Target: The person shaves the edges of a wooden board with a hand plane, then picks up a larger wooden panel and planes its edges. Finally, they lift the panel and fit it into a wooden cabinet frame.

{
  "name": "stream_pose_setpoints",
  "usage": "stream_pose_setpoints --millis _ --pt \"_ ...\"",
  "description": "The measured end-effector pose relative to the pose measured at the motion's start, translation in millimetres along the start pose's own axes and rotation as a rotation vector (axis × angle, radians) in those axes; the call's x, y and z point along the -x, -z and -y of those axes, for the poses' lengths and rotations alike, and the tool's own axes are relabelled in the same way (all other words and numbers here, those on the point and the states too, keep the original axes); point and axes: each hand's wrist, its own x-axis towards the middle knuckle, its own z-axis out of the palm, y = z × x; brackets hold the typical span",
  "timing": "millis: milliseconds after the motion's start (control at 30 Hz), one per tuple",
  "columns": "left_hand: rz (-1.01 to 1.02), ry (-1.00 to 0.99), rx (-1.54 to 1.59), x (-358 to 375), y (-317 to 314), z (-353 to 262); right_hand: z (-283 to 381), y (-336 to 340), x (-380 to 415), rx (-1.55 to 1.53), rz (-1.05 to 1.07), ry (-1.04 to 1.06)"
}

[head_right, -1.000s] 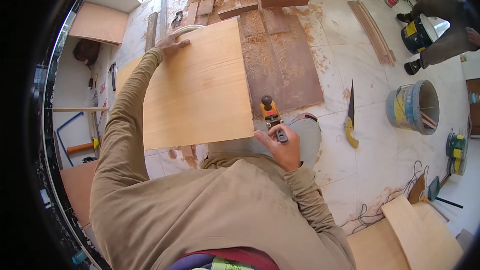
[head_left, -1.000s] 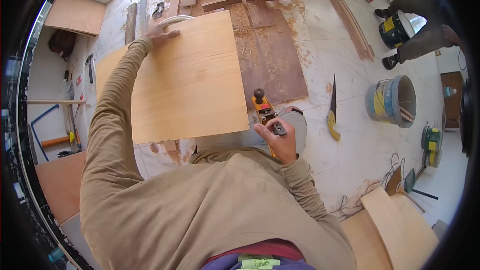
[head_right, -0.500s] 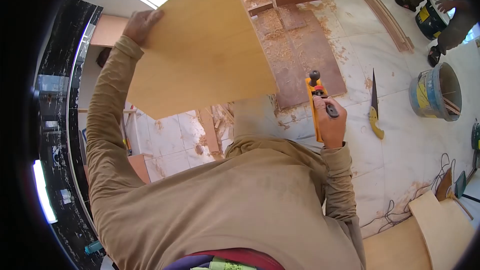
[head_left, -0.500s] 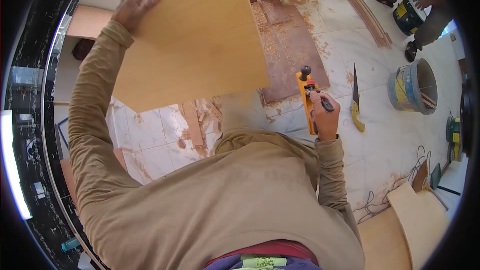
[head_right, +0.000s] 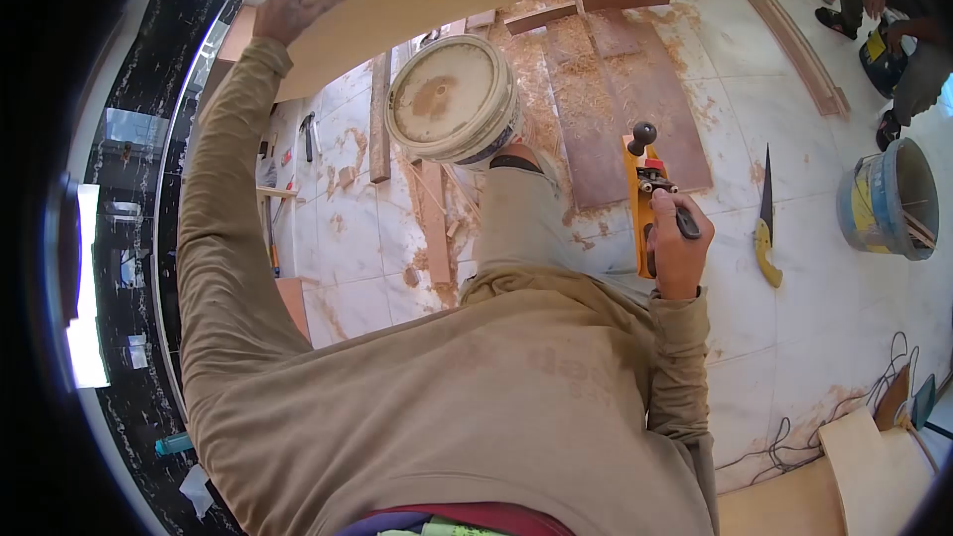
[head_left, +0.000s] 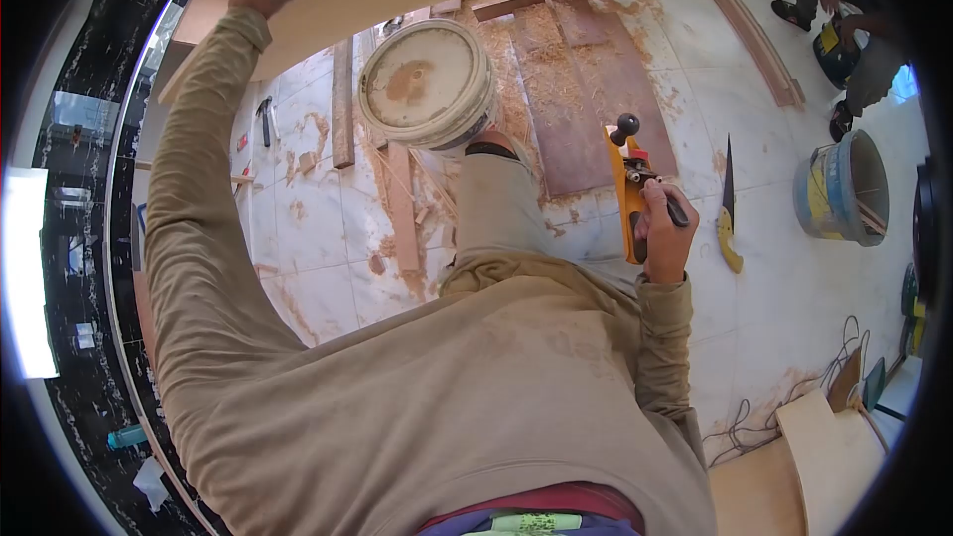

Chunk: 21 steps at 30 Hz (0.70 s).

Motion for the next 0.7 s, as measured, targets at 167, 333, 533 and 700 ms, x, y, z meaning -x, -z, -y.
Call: stream_pose_setpoints --millis 167,333,533,700 --pt "-0.098 -0.167 0.113 102.1 -49.4 -96.5 -4.9 12.0 5.7 0.06 0.002 -0.006" --pt "0.021 0.096 0.34 184.7 -84.0 -191.1 -10.6 15.4 -3.1 -0.019 0.008 -0.051" --pt "0.153 0.19 0.54 194.1 -102.1 -206.0 -8.4 10.4 -6.3 -0.123 0.02 -0.081" --pt "0.405 0.104 0.455 207.3 -116.9 -224.8 -18.1 8.4 -10.9 -0.216 -0.003 -0.088"
